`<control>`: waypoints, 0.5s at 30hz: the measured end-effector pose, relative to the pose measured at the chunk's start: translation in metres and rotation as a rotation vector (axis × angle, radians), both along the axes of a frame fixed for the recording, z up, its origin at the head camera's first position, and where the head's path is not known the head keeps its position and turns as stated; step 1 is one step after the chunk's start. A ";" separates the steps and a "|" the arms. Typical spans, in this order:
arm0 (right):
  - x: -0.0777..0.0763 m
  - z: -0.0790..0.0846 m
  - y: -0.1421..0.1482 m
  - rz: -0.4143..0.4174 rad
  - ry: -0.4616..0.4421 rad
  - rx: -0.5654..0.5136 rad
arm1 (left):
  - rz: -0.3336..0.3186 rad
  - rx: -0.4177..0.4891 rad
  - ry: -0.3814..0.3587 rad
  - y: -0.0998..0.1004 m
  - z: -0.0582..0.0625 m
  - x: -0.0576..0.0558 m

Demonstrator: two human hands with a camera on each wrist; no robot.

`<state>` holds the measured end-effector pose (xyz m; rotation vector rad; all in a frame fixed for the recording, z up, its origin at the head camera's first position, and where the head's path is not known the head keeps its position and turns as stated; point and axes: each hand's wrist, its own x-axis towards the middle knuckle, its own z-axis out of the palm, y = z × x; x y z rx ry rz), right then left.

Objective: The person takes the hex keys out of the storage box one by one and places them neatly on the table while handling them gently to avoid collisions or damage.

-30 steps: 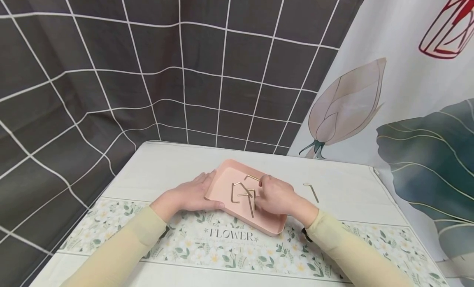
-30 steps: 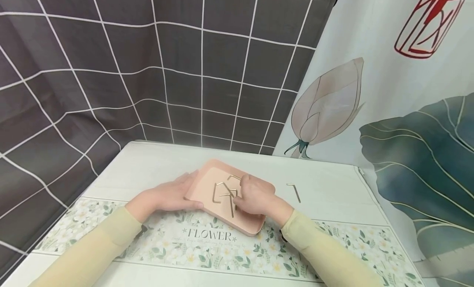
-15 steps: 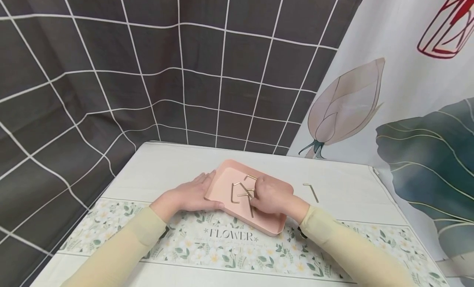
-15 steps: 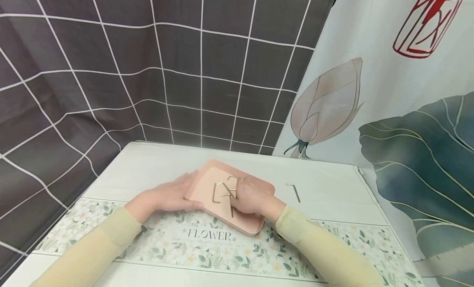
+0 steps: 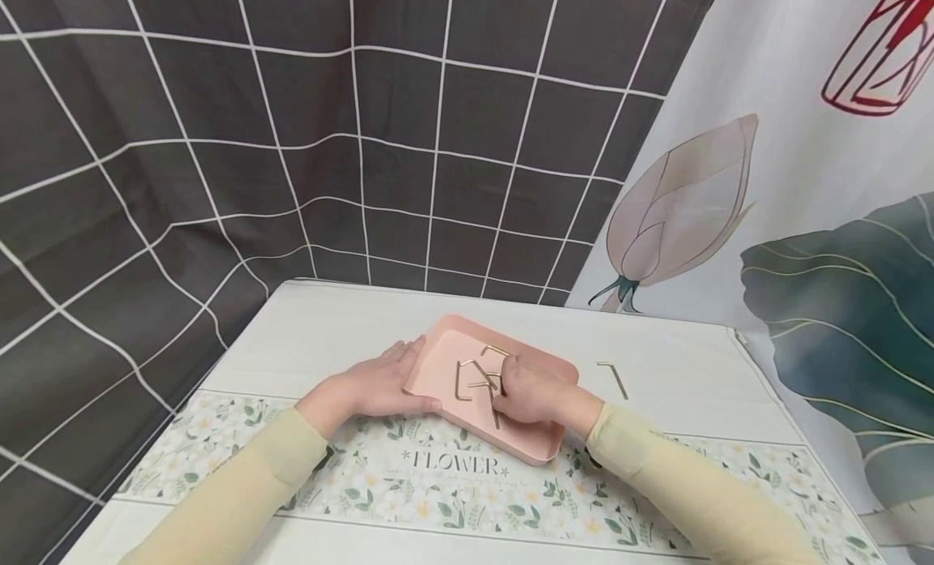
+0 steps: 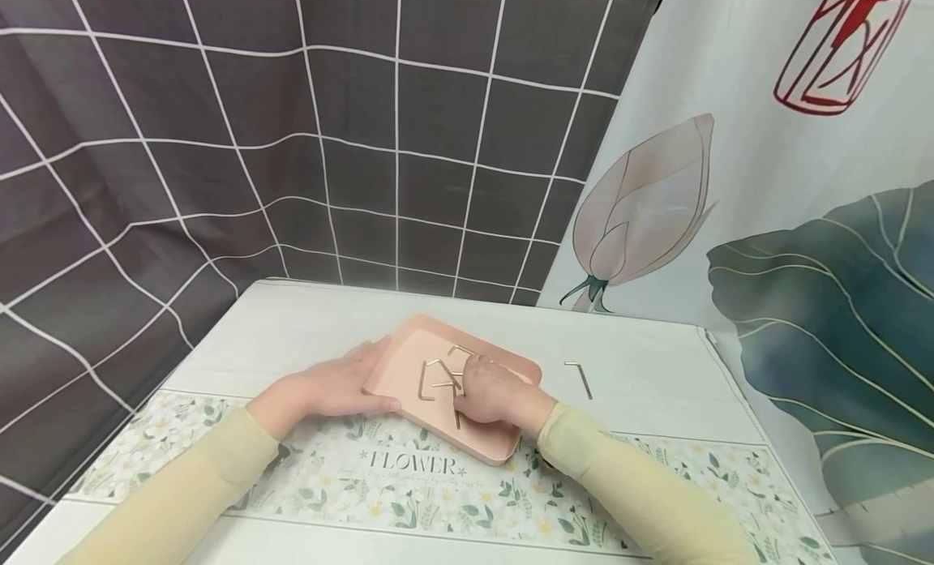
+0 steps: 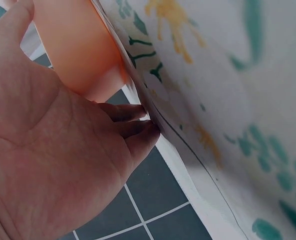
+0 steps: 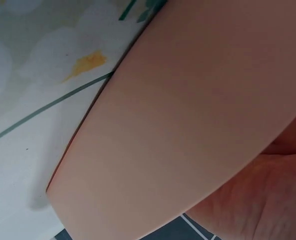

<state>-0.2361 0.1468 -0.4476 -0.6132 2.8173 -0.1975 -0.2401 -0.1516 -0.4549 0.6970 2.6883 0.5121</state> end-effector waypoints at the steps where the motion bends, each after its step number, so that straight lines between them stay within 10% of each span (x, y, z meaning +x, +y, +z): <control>1: 0.000 0.000 0.000 -0.002 0.001 0.004 | 0.001 0.000 0.000 0.000 0.000 0.000; 15: -0.004 -0.001 -0.005 -0.011 -0.016 0.046 | 0.001 -0.001 0.012 0.001 -0.002 -0.001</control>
